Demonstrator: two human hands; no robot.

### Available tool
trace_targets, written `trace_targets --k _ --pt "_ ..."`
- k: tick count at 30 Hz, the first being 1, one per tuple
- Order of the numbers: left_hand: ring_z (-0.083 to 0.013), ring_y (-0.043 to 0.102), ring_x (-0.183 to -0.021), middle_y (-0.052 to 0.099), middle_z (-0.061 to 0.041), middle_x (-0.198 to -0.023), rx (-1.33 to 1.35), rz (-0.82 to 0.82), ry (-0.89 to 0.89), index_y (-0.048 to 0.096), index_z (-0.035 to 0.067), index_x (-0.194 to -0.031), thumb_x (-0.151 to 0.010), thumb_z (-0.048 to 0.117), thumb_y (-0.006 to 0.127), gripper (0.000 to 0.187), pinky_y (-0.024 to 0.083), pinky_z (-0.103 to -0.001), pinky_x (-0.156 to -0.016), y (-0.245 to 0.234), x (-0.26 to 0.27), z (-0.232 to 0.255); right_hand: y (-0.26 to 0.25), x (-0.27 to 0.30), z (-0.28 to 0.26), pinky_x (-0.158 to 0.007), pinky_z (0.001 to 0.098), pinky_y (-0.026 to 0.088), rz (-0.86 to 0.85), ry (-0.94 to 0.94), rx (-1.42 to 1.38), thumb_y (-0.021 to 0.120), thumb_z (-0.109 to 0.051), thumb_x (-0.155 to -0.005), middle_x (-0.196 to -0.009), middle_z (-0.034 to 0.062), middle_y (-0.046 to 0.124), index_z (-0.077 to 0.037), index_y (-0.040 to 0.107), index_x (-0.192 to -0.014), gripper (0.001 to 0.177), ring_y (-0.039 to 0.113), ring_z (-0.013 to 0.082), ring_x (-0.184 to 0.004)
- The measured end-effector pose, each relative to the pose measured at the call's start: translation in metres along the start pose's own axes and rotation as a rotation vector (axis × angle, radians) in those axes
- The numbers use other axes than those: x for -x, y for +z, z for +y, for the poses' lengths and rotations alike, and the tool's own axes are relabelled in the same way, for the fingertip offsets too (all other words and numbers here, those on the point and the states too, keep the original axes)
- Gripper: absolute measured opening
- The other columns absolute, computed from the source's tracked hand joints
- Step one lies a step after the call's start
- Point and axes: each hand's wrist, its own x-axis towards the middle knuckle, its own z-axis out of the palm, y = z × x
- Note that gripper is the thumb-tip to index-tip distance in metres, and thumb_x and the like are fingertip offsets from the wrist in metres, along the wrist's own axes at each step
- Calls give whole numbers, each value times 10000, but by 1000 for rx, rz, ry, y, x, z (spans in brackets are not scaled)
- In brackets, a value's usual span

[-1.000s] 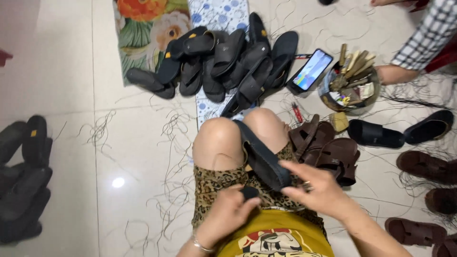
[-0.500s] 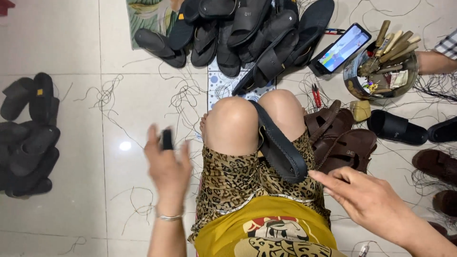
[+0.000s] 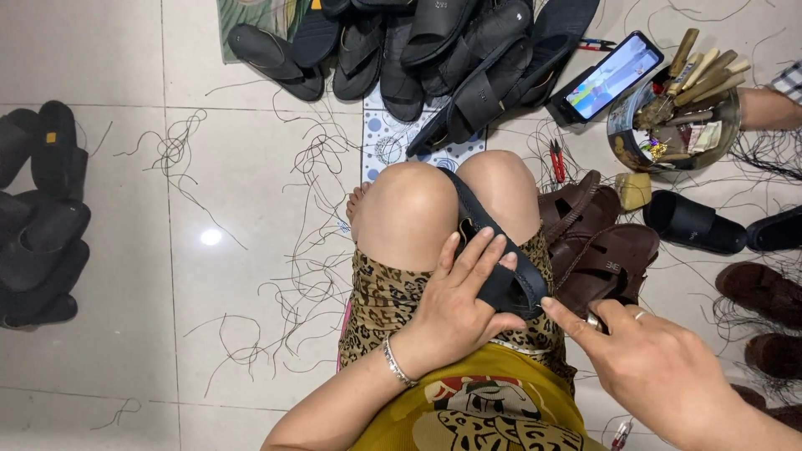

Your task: Hand-sewing the soles of black sandals using a sewing awl and thread while sitting on the floor.

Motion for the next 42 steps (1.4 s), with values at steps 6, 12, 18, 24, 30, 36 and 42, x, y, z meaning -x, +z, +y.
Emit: trace_targets --k 6,12,18,24,30,36,42 --pt "-395 389 -1470 465 -264 -1516 17 22 30 759 -66 -947 -891 401 728 471 204 -639 -1228 10 -1 -4 2 2 0 -405 261 562 -64 -69 157 649 -153 -692 -814 13 565 -253 479 -1466 799 645 121 -501" --pt "-395 396 -1464 462 -273 -1516 23 -9 6 662 -114 -1287 -894 410 724 658 197 -608 -1229 9 -2 -6 5 -1 15 -413 313 570 -125 -25 10 662 -236 -743 -855 -40 605 -398 484 -1426 724 712 147 -558" --pt "-367 389 -1482 446 -239 -1546 -11 -49 -10 568 -55 -1404 -943 478 649 709 204 -588 -1242 10 1 -7 10 1 17 -411 310 584 -120 -37 -35 671 -217 -719 -934 -27 609 -394 460 -1455 785 713 135 -583" --pt "-382 440 -1454 478 -237 -1523 -3 -43 -17 577 -59 -1386 -923 464 680 706 222 -598 -1232 9 -1 -7 12 -1 17 -416 307 572 -88 -32 -44 671 -208 -722 -906 -35 609 -414 486 -1424 755 696 135 -555" --pt "-371 436 -1458 475 -235 -1529 -11 -56 -24 588 -55 -1382 -918 463 692 703 219 -590 -1231 6 -3 -6 17 -1 21 -405 320 572 -111 -46 -78 664 -247 -761 -863 -39 581 -425 474 -1430 718 688 135 -509" --pt "-367 447 -1454 488 -225 -1523 -1 -58 -36 585 -45 -1383 -913 465 693 702 203 -591 -1233 5 -4 -6 25 -2 23 -356 302 565 -154 -108 7 672 -170 -690 -886 -20 558 -379 426 -1464 839 668 130 -473" --pt "-373 401 -1479 445 -223 -1551 35 -89 -65 583 -73 -1385 -903 435 714 713 215 -588 -1246 4 -3 -5 25 -5 21 -345 336 528 -6 -66 -165 703 -178 -710 -907 -26 604 -389 594 -1346 679 653 146 -431"
